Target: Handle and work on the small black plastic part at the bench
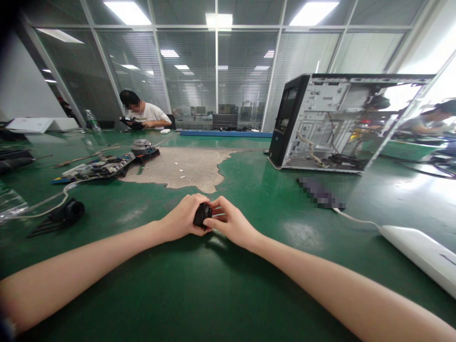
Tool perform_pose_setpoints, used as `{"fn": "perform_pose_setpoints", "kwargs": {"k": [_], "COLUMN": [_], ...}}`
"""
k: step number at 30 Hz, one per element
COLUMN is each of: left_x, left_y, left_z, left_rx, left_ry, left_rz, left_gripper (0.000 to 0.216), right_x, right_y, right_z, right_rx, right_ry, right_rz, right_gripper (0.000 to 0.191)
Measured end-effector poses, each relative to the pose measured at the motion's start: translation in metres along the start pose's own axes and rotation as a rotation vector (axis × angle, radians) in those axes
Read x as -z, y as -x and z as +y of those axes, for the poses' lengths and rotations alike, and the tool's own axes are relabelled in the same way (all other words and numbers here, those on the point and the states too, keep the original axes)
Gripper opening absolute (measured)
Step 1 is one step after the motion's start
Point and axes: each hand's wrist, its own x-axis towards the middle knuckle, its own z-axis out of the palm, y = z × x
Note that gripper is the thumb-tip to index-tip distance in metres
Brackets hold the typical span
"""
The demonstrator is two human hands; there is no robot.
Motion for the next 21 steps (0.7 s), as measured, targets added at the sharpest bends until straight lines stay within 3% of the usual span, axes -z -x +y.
{"fn": "perform_pose_setpoints", "kwargs": {"k": [12,16,21], "left_x": [-0.0002,0.0002,0.0006], "left_y": [-0.0004,0.0002,0.0001], "left_z": [0.0007,0.0004,0.0008], "left_rx": [-0.009,-0.004,-0.002], "left_ry": [0.006,-0.002,-0.014], "left_rz": [0.012,0.003,-0.001], "left_gripper": [0.054,0.056,0.055], "right_x": [-0.0015,-0.001,-0.0031], "right_y": [-0.0006,0.0007,0.0038], "right_z": [-0.0025,-0.0028,-0.0047], "right_rx": [-0.012,-0.024,0.08], "right_ry": [-0.01,-0.008,0.019], "right_rz": [0.034,-0.012,0.004], "right_gripper": [0.024,0.026,0.025]}}
